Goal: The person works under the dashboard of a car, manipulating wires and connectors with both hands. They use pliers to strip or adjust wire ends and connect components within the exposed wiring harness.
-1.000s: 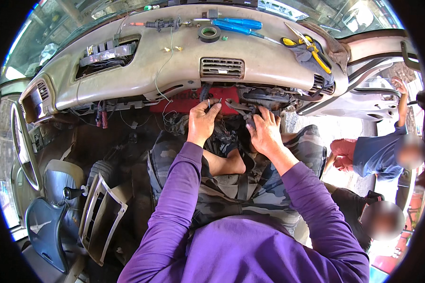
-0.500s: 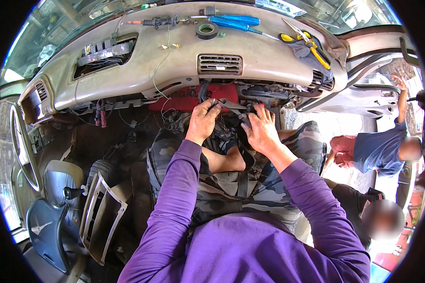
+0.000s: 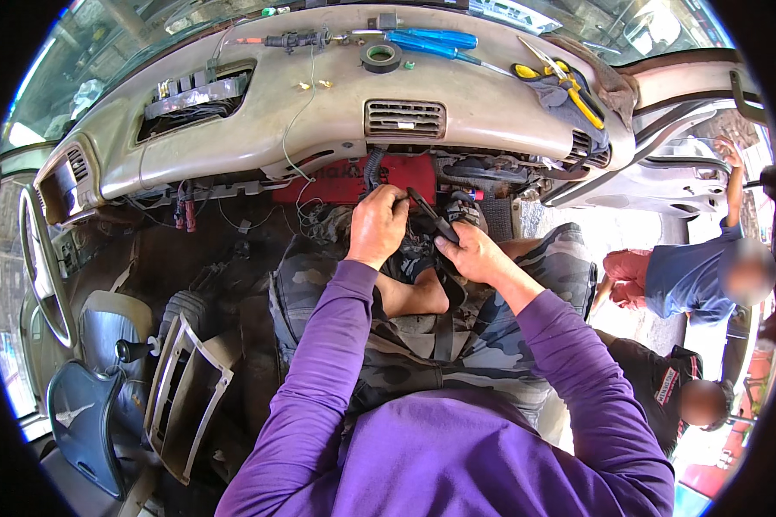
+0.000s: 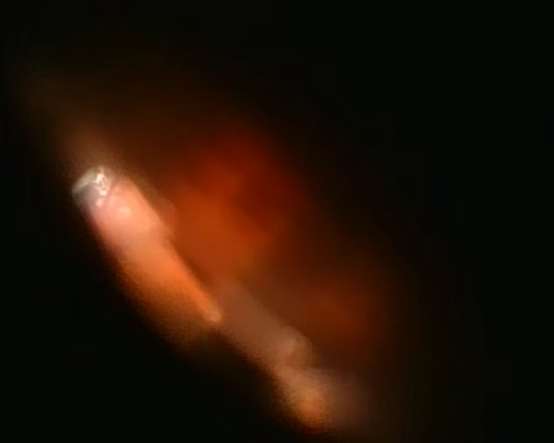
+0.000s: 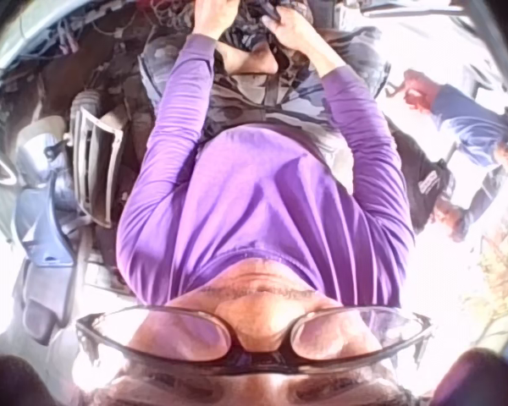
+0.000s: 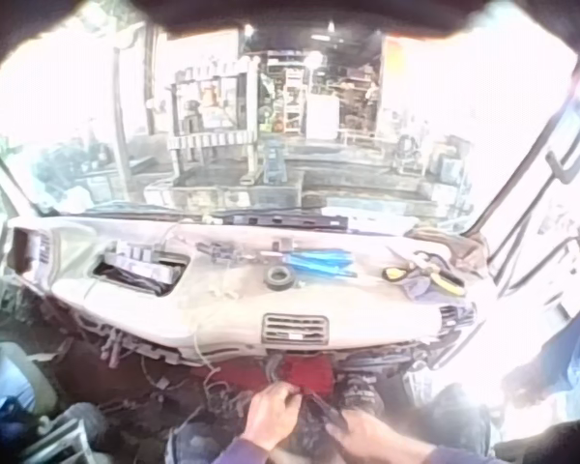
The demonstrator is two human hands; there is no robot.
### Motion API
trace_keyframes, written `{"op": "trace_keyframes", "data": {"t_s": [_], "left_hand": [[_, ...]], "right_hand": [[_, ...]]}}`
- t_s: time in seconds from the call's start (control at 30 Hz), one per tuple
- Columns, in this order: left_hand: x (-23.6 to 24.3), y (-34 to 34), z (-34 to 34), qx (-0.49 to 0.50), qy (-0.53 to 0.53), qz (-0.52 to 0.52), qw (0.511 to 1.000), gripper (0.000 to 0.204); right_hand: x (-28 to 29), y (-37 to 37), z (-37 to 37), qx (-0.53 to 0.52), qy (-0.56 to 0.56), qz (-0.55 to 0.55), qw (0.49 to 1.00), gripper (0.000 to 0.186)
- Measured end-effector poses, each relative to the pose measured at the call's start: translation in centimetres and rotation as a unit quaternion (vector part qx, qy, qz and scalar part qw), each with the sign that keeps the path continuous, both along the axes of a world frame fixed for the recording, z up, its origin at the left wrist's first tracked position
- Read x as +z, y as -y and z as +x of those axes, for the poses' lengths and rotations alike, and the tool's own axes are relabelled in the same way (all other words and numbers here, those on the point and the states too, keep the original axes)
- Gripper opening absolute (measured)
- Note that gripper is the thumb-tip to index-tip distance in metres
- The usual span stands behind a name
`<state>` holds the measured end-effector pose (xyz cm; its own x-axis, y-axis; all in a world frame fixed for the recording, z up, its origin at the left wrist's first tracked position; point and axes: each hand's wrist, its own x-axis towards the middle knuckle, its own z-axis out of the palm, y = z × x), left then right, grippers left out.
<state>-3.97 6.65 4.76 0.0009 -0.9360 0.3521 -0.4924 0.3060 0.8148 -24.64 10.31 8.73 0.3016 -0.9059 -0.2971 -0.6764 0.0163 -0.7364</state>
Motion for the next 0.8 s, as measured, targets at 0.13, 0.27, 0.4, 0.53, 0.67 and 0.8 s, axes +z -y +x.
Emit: {"op": "trace_keyframes", "data": {"t_s": [0.13,0.27,0.4,0.53,0.67,0.8], "left_hand": [[0.3,0.1,-0.6,0.004,0.057,0.011,0.998,0.014],[-0.2,0.5,1.2,-0.053,-0.090,0.161,0.981,0.038],[0.9,0.3,0.6,-0.096,-0.127,0.104,0.982,0.046],[0.8,0.1,0.1,-0.068,-0.091,0.105,0.988,0.048],[-0.4,0.2,0.0,-0.048,-0.127,0.120,0.983,0.045],[0.2,-0.2,-0.2,-0.025,-0.112,0.125,0.985,0.043]], "right_hand": [[0.2,0.1,0.0,-0.019,-0.016,-0.002,1.000,0.031],[-0.9,-0.1,0.4,-0.006,-0.074,-0.189,0.979,0.024],[-0.4,0.0,-0.1,0.022,-0.080,-0.289,0.954,0.024],[-0.2,-0.3,-0.1,0.020,-0.065,-0.232,0.970,0.028],[-0.1,-0.2,0.6,0.004,-0.056,-0.140,0.989,0.033],[-0.8,0.1,0.3,-0.012,-0.076,-0.055,0.995,0.037]]}}
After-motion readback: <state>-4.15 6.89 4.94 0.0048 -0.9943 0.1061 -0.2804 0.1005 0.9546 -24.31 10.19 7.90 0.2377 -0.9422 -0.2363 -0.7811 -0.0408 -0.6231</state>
